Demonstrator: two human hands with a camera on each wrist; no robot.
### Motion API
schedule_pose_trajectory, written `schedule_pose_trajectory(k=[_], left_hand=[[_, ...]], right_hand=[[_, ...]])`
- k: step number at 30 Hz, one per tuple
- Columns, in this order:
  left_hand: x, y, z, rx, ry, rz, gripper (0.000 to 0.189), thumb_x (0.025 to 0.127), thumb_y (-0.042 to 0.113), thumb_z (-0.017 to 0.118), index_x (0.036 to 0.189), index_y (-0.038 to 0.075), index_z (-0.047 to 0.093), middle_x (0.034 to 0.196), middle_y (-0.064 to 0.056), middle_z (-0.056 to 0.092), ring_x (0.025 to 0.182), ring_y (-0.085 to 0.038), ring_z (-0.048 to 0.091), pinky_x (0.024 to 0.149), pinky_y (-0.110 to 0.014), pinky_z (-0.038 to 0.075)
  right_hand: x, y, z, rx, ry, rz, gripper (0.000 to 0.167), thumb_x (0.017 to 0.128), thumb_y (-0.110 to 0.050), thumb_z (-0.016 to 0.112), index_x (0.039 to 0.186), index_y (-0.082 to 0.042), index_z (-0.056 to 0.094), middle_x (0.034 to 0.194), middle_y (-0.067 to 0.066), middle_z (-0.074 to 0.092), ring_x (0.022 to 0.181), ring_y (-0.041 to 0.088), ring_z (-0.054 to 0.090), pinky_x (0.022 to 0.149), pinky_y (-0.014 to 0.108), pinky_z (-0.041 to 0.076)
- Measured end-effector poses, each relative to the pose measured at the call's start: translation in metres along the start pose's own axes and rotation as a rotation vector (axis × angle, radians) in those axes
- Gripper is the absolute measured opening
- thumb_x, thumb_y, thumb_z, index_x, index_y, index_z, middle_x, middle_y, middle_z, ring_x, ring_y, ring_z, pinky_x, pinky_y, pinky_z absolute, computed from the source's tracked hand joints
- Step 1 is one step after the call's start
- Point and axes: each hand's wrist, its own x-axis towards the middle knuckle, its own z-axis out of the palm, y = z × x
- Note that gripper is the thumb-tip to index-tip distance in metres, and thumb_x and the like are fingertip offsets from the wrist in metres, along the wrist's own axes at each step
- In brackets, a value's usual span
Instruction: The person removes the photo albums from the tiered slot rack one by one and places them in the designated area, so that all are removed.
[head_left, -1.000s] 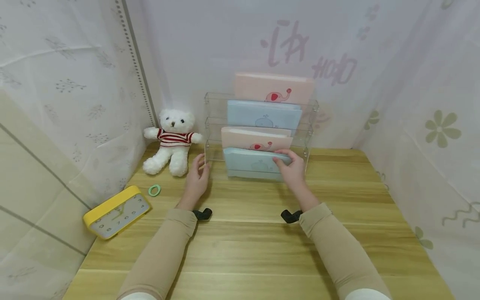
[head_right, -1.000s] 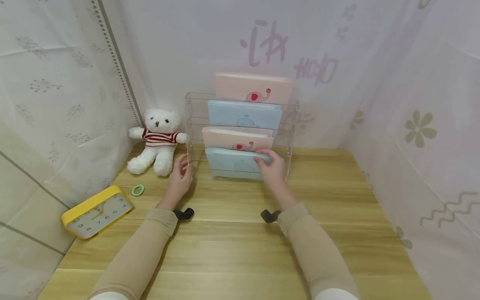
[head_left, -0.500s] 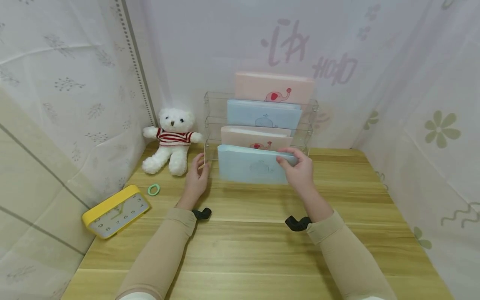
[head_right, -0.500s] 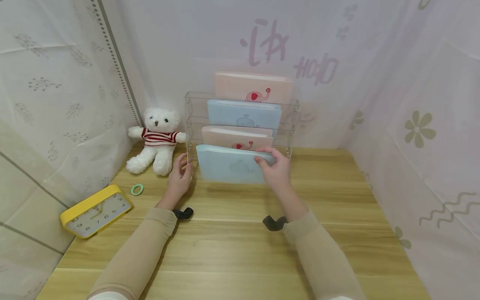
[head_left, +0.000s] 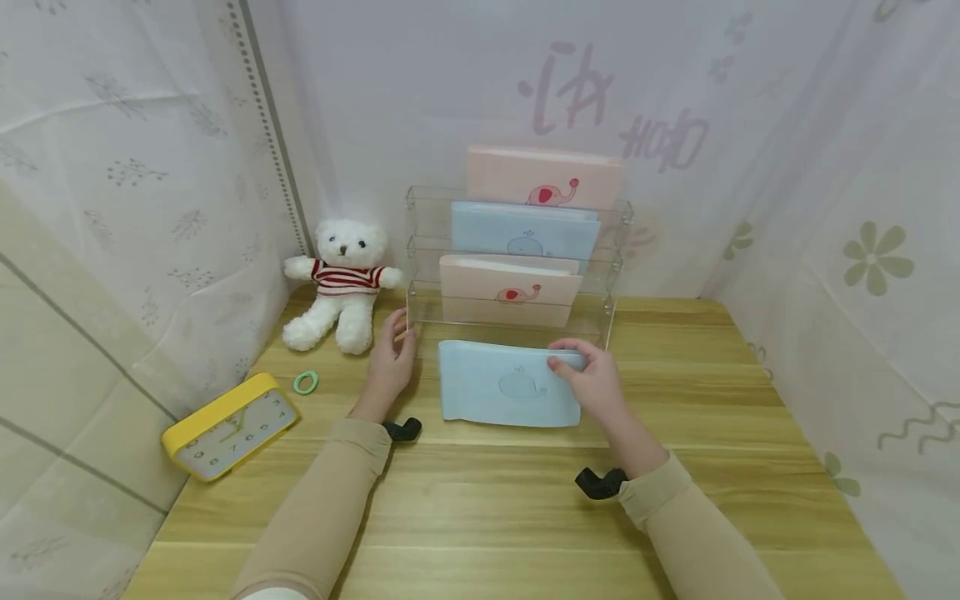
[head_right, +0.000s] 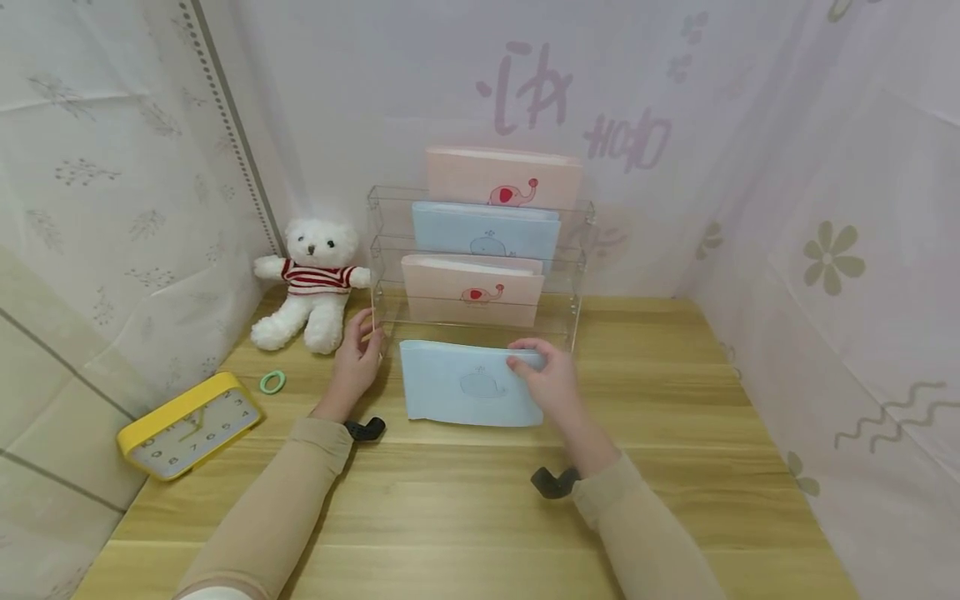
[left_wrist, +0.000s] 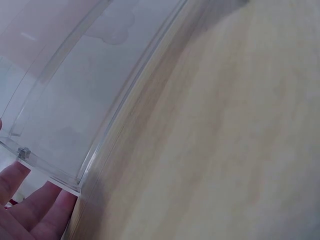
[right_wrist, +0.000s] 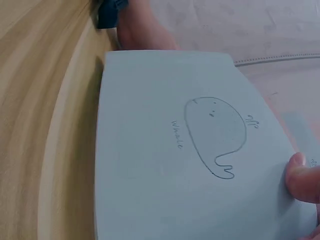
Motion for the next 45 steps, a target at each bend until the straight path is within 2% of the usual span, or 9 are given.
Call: schedule_pose_trajectory(k=[4,9,14,18,23,26,33,40,45], left_hand=[[-0.001,-0.001,0.002,-0.002,-0.006,0.005,0.049,0.117,0.021,0.054,0.165,0.02,0.043,0.157,-0.026,0.061,0.135,-0.053,0.068,0.11,-0.067,0.057],[-0.001,-0.002,0.002,-0.018,-0.003,0.007,0.049,0.116,0.022,0.055,0.164,0.022,0.044,0.157,-0.026,0.061,0.134,-0.053,0.068,0.109,-0.067,0.057],[-0.002,-0.003,0.001,-0.02,0.013,0.008,0.049,0.116,0.019,0.056,0.163,0.021,0.046,0.156,-0.026,0.062,0.134,-0.053,0.068,0.11,-0.067,0.057],[-0.004,-0.004,0.002,-0.009,0.011,0.003,0.048,0.116,0.02,0.056,0.163,0.024,0.046,0.156,-0.026,0.062,0.133,-0.052,0.069,0.109,-0.067,0.057],[-0.006,-0.003,0.003,-0.005,0.01,-0.009,0.048,0.116,0.024,0.056,0.163,0.026,0.046,0.156,-0.025,0.062,0.132,-0.052,0.07,0.107,-0.067,0.058],[-0.006,-0.001,0.003,-0.001,0.005,-0.017,0.049,0.116,0.026,0.056,0.164,0.026,0.045,0.157,-0.025,0.062,0.133,-0.051,0.07,0.108,-0.067,0.058],[-0.002,0.001,0.0,-0.006,0.027,0.002,0.049,0.116,0.021,0.056,0.164,0.018,0.046,0.155,-0.026,0.063,0.131,-0.052,0.071,0.108,-0.066,0.058],[-0.001,0.001,-0.002,-0.026,0.002,0.0,0.049,0.116,0.022,0.055,0.165,0.018,0.045,0.156,-0.026,0.062,0.131,-0.052,0.07,0.109,-0.067,0.057],[-0.001,0.0,0.0,-0.046,0.001,-0.004,0.048,0.116,0.024,0.054,0.164,0.022,0.047,0.155,-0.026,0.062,0.132,-0.052,0.07,0.109,-0.066,0.057]], right_hand=[[0.001,0.01,-0.003,-0.056,-0.029,-0.026,0.023,0.102,-0.016,0.08,0.124,-0.01,0.079,0.143,0.018,0.071,0.123,0.034,0.067,0.092,0.037,0.057],[0.006,0.021,-0.012,-0.177,-0.135,-0.164,0.029,0.101,-0.016,0.082,0.129,-0.011,0.079,0.134,0.012,0.078,0.13,0.034,0.067,0.107,0.049,0.052],[0.013,0.028,-0.017,-0.258,-0.253,-0.27,0.032,0.098,-0.017,0.085,0.13,-0.015,0.08,0.134,0.007,0.079,0.132,0.034,0.07,0.112,0.056,0.055],[0.017,0.035,-0.02,-0.26,-0.32,-0.28,0.032,0.098,-0.016,0.085,0.129,-0.014,0.081,0.138,0.01,0.078,0.135,0.036,0.069,0.114,0.059,0.055],[0.019,0.052,-0.02,-0.267,-0.352,-0.279,0.032,0.099,-0.018,0.084,0.13,-0.019,0.082,0.142,0.01,0.076,0.138,0.037,0.068,0.115,0.06,0.055],[0.018,0.064,-0.02,-0.279,-0.353,-0.291,0.03,0.1,-0.019,0.083,0.13,-0.02,0.082,0.14,0.009,0.078,0.136,0.037,0.07,0.112,0.055,0.057],[0.014,0.074,-0.013,-0.238,-0.378,-0.279,0.027,0.099,-0.022,0.084,0.126,-0.019,0.084,0.133,0.01,0.081,0.123,0.03,0.075,0.093,0.029,0.062],[0.007,0.078,-0.009,-0.203,-0.44,-0.231,0.027,0.099,-0.022,0.084,0.126,-0.019,0.083,0.136,0.013,0.079,0.115,0.024,0.076,0.083,0.025,0.062],[0.005,0.085,-0.009,-0.196,-0.477,-0.264,0.029,0.099,-0.022,0.084,0.128,-0.018,0.082,0.136,0.011,0.079,0.119,0.027,0.076,0.091,0.026,0.062]])
